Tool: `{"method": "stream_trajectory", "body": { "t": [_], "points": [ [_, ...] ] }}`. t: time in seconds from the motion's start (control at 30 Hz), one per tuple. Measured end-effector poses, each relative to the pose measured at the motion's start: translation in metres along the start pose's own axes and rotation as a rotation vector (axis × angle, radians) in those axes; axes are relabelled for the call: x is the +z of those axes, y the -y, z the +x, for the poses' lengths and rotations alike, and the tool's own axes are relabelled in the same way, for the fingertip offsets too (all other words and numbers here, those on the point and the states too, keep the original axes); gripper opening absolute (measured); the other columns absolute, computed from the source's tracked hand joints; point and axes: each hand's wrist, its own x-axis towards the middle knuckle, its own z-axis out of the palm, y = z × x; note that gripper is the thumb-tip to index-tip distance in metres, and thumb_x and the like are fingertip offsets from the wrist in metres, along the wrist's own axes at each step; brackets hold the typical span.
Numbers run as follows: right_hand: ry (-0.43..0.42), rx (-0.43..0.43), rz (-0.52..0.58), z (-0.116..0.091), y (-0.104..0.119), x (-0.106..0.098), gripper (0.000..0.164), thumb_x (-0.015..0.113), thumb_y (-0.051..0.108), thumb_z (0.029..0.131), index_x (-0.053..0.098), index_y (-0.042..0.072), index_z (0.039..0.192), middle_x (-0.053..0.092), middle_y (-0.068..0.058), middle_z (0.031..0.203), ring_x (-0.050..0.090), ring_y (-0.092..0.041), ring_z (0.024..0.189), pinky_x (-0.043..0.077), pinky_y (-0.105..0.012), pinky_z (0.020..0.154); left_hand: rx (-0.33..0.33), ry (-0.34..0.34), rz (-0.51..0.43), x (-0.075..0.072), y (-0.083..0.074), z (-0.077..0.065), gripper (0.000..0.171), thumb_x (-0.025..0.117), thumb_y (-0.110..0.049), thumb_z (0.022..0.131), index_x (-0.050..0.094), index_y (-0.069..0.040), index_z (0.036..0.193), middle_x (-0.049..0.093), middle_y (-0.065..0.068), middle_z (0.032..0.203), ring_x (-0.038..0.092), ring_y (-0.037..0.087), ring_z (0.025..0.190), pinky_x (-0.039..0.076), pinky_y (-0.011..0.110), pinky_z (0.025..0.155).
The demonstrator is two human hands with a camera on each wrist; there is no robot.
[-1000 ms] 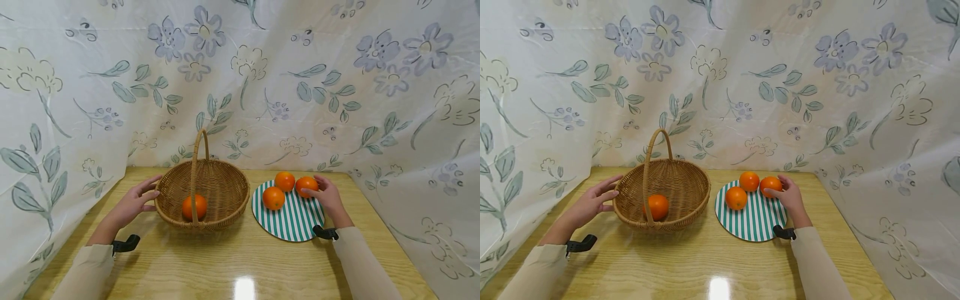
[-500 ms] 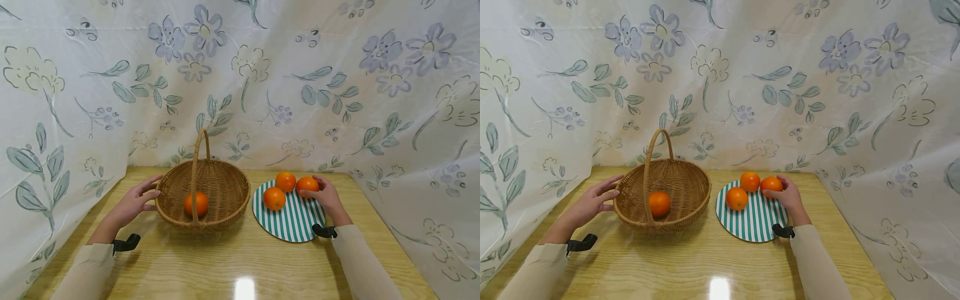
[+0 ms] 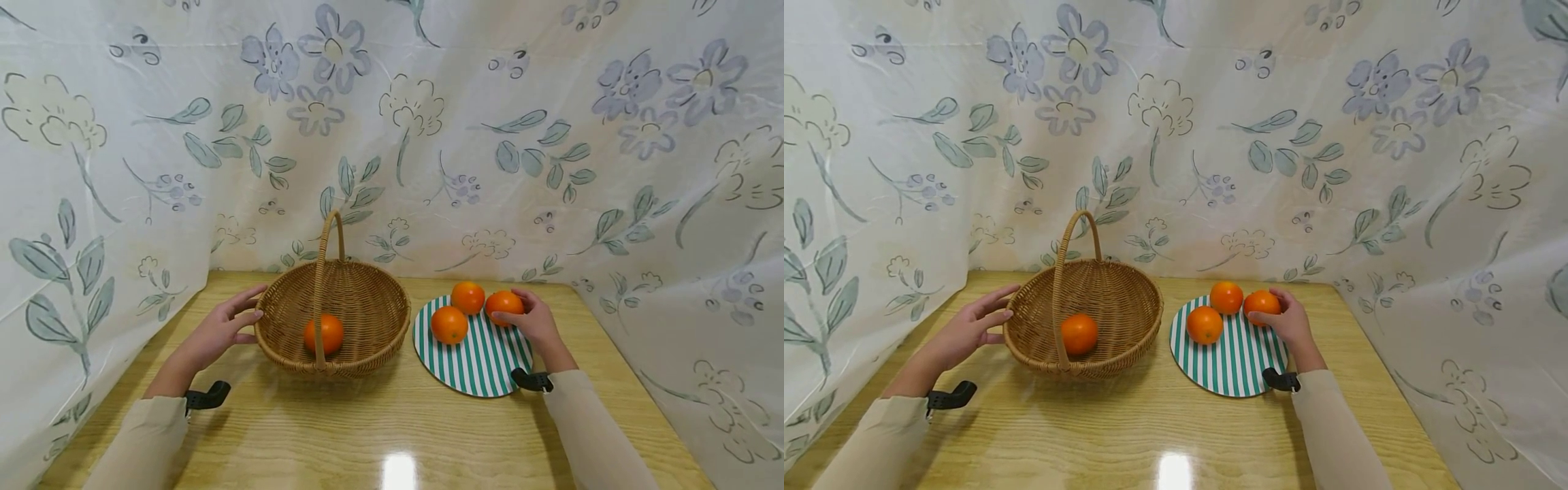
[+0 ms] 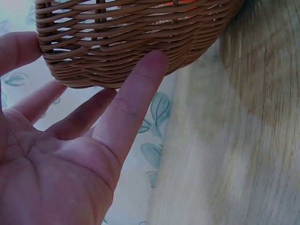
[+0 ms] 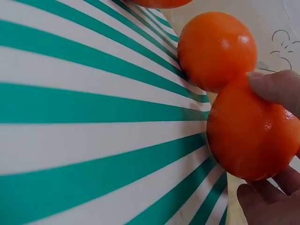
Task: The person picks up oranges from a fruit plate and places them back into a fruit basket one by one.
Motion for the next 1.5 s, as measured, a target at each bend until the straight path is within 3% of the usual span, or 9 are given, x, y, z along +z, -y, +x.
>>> {"method": "stream_trajectory", "body": {
  "t": [0.2, 0.5, 0.73, 0.87, 0.97, 1.07, 1.5],
  "points": [
    [-0.002, -0.027, 0.024, -0.006, 0.003, -0.001, 0.098, 0.086, 0.04, 0.084, 0.031, 0.014, 0.161, 0.036, -0.019, 0.162, 0.04, -0.042, 0.14, 0.034, -0.059, 0.122, -0.001, 0.0, 0.008, -0.002, -0.001, -0.002, 0.067, 0.054, -0.031, 0.108, 0.021, -0.019, 0.166, 0.023, 0.032, 0.162, 0.043, 0.056, 0.138, 0.063, 0.041, 0.088],
    [-0.026, -0.071, -0.006, -0.025, 0.024, -0.005, 0.091, 0.082, 0.042, 0.087, 0.034, 0.014, 0.159, 0.037, -0.019, 0.161, 0.045, -0.042, 0.134, 0.043, -0.057, 0.116, -0.008, 0.003, 0.006, 0.0, -0.001, -0.003, 0.069, 0.054, -0.033, 0.108, 0.02, -0.018, 0.166, 0.023, 0.032, 0.163, 0.04, 0.056, 0.14, 0.063, 0.042, 0.089],
    [-0.008, -0.091, 0.025, -0.056, 0.042, -0.006, 0.091, 0.081, 0.04, 0.089, 0.032, 0.012, 0.16, 0.036, -0.019, 0.162, 0.046, -0.042, 0.134, 0.045, -0.055, 0.114, -0.007, 0.025, -0.005, -0.004, -0.002, -0.01, 0.068, 0.053, -0.032, 0.109, 0.019, -0.018, 0.166, 0.022, 0.033, 0.162, 0.04, 0.056, 0.14, 0.063, 0.041, 0.088],
    [0.011, -0.116, 0.052, -0.072, 0.053, -0.004, 0.088, 0.082, 0.039, 0.088, 0.035, 0.013, 0.159, 0.038, -0.017, 0.161, 0.047, -0.041, 0.135, 0.05, -0.039, 0.109, -0.001, 0.038, -0.007, -0.007, -0.003, -0.013, 0.068, 0.053, -0.031, 0.109, 0.019, -0.017, 0.166, 0.023, 0.033, 0.162, 0.04, 0.057, 0.139, 0.063, 0.04, 0.088],
    [0.031, -0.142, 0.068, -0.079, 0.061, -0.002, 0.086, 0.082, 0.038, 0.088, 0.037, 0.013, 0.157, 0.04, -0.016, 0.158, 0.049, -0.039, 0.133, 0.052, -0.021, 0.098, 0.001, 0.041, -0.008, -0.008, -0.003, -0.014, 0.068, 0.052, -0.031, 0.109, 0.019, -0.017, 0.166, 0.023, 0.033, 0.162, 0.04, 0.057, 0.139, 0.063, 0.041, 0.088],
    [0.053, -0.159, 0.082, -0.082, 0.068, 0.0, 0.085, 0.083, 0.037, 0.087, 0.039, 0.013, 0.156, 0.042, -0.016, 0.156, 0.051, -0.039, 0.13, 0.052, -0.011, 0.089, 0.001, 0.039, -0.007, -0.008, -0.003, -0.013, 0.067, 0.052, -0.029, 0.109, 0.019, -0.017, 0.166, 0.023, 0.033, 0.161, 0.041, 0.057, 0.139, 0.063, 0.041, 0.088],
    [0.131, -0.194, 0.084, -0.095, 0.096, 0.007, 0.084, 0.083, 0.037, 0.088, 0.039, 0.016, 0.157, 0.044, -0.013, 0.156, 0.054, -0.038, 0.133, 0.054, -0.018, 0.093, 0.0, 0.04, -0.006, -0.008, -0.003, -0.012, 0.066, 0.052, -0.031, 0.109, 0.022, -0.019, 0.165, 0.025, 0.033, 0.161, 0.042, 0.054, 0.138, 0.063, 0.04, 0.089]
  ]
}}
